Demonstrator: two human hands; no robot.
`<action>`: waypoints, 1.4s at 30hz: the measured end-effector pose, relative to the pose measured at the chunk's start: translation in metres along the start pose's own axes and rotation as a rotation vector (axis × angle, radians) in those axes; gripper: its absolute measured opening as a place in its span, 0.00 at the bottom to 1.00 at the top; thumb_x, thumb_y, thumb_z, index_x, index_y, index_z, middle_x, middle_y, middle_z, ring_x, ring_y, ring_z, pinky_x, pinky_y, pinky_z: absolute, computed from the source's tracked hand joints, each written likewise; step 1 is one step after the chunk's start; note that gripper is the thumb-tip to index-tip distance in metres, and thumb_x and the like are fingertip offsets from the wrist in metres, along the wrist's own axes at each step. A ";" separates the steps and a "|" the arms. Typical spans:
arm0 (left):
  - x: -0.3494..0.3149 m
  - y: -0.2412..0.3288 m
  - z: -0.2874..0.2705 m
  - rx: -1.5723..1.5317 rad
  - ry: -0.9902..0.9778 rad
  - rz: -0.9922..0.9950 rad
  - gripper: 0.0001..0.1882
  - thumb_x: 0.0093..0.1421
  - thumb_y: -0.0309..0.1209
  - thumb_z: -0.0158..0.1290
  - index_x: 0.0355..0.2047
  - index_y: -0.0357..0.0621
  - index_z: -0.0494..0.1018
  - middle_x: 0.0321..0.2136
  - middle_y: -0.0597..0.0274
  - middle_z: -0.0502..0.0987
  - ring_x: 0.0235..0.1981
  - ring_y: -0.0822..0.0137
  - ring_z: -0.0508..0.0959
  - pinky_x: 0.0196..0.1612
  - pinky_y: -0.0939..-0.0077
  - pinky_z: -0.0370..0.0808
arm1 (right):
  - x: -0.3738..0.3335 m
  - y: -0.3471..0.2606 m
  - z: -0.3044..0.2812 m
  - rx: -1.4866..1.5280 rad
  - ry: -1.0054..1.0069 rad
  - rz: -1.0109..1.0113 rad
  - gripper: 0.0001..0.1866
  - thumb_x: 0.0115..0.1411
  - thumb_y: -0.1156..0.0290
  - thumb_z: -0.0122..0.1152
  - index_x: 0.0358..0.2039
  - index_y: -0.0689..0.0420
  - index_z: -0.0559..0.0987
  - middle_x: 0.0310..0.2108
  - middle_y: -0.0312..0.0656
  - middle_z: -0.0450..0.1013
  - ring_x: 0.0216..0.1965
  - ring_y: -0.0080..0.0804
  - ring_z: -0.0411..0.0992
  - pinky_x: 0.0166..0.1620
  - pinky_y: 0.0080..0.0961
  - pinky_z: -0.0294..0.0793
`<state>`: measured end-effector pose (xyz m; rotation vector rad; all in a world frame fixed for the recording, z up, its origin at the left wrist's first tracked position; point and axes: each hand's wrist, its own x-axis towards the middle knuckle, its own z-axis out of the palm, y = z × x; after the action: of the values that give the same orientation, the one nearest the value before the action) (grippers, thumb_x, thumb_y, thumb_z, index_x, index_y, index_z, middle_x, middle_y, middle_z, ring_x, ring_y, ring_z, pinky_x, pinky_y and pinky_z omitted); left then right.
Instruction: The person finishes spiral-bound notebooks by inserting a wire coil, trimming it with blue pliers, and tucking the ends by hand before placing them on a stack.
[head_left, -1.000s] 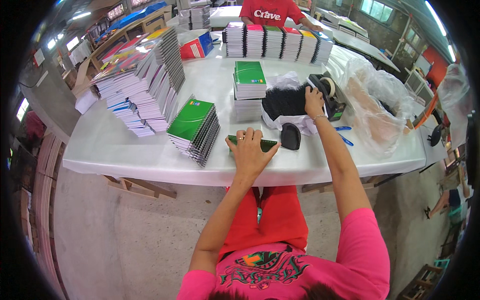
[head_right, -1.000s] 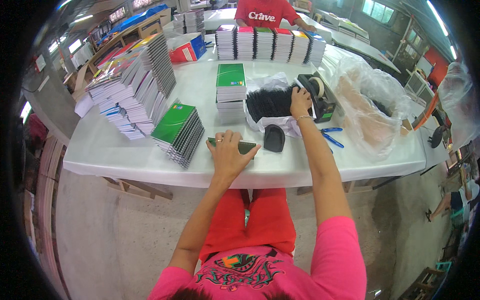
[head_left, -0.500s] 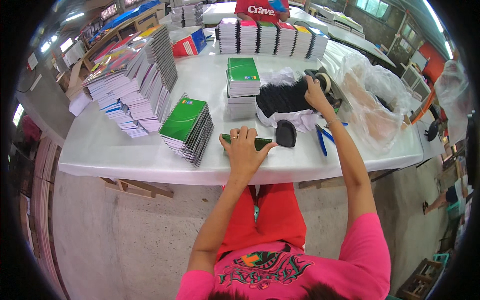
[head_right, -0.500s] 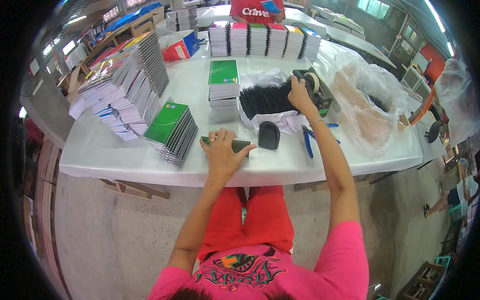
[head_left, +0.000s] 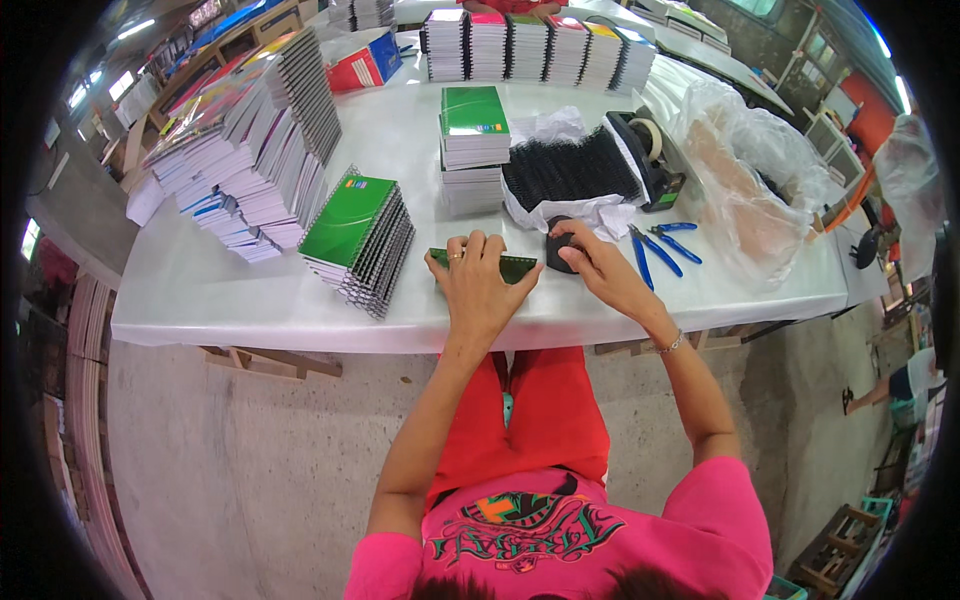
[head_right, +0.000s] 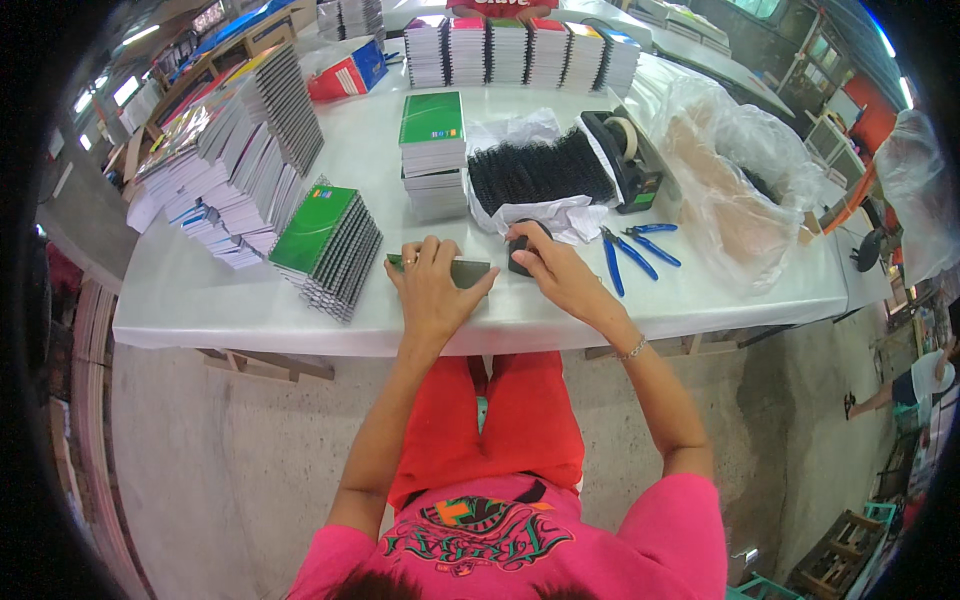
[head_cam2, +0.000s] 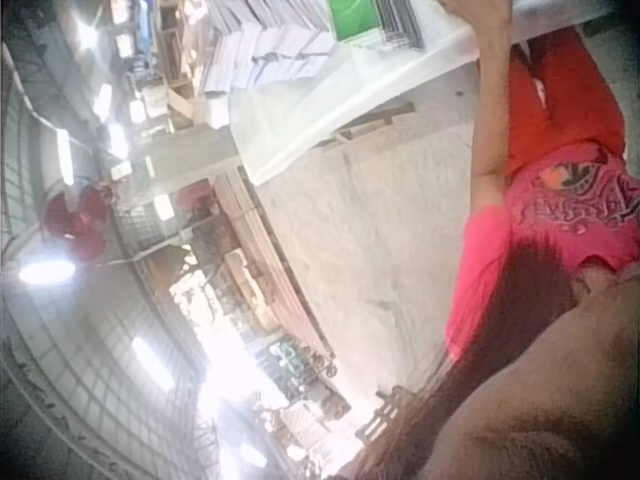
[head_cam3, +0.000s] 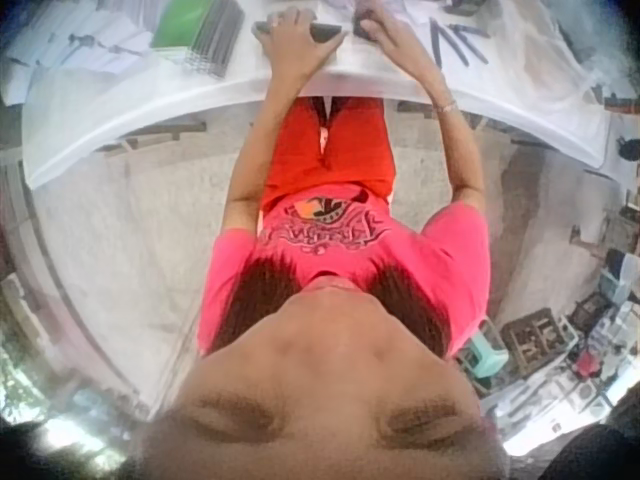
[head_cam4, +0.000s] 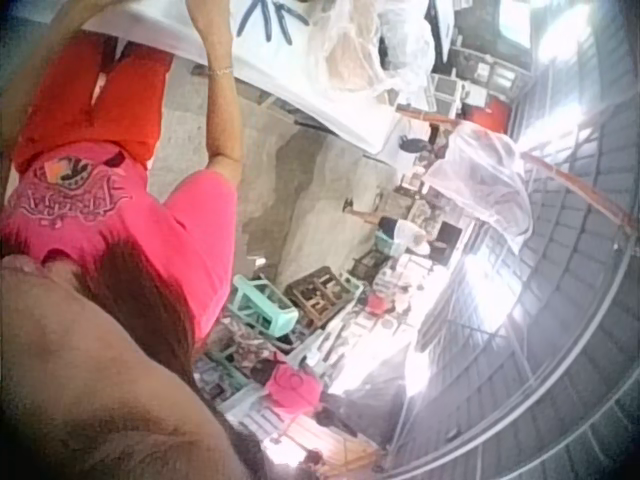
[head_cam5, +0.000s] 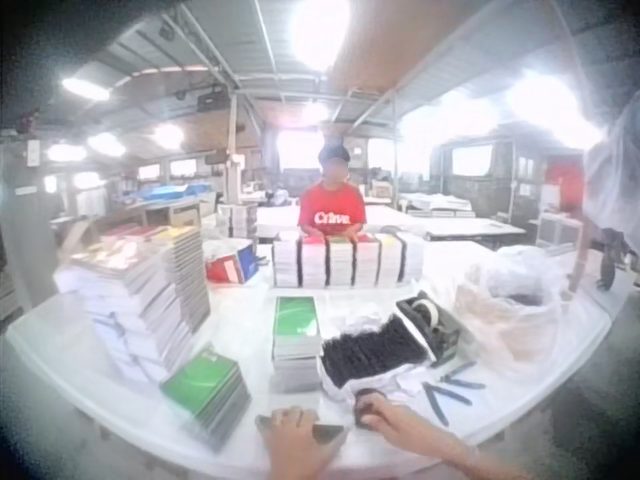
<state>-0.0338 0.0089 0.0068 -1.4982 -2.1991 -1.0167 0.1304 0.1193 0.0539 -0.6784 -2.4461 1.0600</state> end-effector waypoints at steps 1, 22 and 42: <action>0.000 0.001 0.001 -0.006 0.002 0.002 0.25 0.46 0.54 0.64 0.31 0.46 0.72 0.36 0.63 0.69 0.46 0.55 0.67 0.52 0.33 0.57 | -0.001 0.002 0.001 -0.001 0.000 0.002 0.12 0.68 0.69 0.50 0.50 0.59 0.70 0.29 0.40 0.69 0.32 0.26 0.68 0.39 0.23 0.68; 0.004 -0.002 -0.001 0.007 -0.063 0.001 0.25 0.49 0.54 0.62 0.33 0.45 0.72 0.37 0.63 0.70 0.47 0.54 0.68 0.52 0.30 0.58 | 0.001 -0.007 0.014 0.066 -0.024 -0.048 0.07 0.66 0.76 0.50 0.42 0.64 0.74 0.29 0.43 0.70 0.30 0.33 0.67 0.37 0.27 0.68; 0.002 -0.007 -0.010 -0.029 -0.157 -0.010 0.14 0.62 0.42 0.52 0.39 0.46 0.69 0.40 0.64 0.69 0.47 0.56 0.67 0.53 0.29 0.56 | 0.014 -0.010 0.040 -0.201 0.266 -0.277 0.04 0.63 0.71 0.54 0.36 0.57 0.73 0.35 0.45 0.69 0.38 0.46 0.68 0.40 0.39 0.62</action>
<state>-0.0429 0.0019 0.0128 -1.6323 -2.3084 -0.9685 0.0957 0.0986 0.0383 -0.4850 -2.3436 0.5840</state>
